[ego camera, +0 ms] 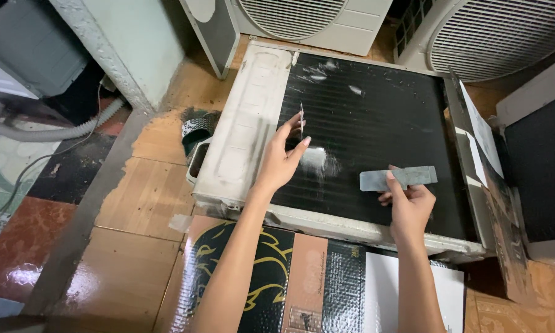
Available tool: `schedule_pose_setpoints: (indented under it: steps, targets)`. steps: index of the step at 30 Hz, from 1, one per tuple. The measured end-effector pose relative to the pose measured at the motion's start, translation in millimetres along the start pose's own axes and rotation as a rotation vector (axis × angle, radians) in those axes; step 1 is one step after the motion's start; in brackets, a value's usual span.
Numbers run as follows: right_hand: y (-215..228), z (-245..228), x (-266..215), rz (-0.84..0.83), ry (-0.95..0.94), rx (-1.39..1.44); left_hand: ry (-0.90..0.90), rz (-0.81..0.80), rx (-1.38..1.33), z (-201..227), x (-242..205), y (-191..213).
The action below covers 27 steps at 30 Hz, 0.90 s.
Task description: Cleaning and straightening the fins of an air conditioner unit using small handheld scrapers
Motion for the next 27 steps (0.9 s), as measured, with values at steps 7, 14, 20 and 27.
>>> schedule_pose_setpoints:
  steps: [7,14,20,27]
  targets:
    - [-3.1,-18.8,-8.9,0.01,-0.007,-0.011,-0.013,-0.041,-0.003,-10.0,0.8,-3.5]
    - [2.9,5.7,2.2,0.008,0.005,-0.016,-0.048,-0.041,0.011,-9.8,2.2,-3.2]
    - [-2.3,-16.9,-8.1,-0.005,-0.002,-0.006,-0.041,-0.056,0.016,-7.2,3.1,-3.7]
    - [-2.1,-13.6,-6.7,-0.015,0.001,-0.021,-0.048,-0.045,0.038,-7.1,2.8,-4.5]
Point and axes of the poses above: each hand's wrist, its own x-axis towards the middle knuckle, its own y-axis out of the back of the hand, z = x × y, the point moved 7 cm from there along x, towards the middle knuckle, and after that the axes turned 6 degrees about z, right-handed, at the moved point
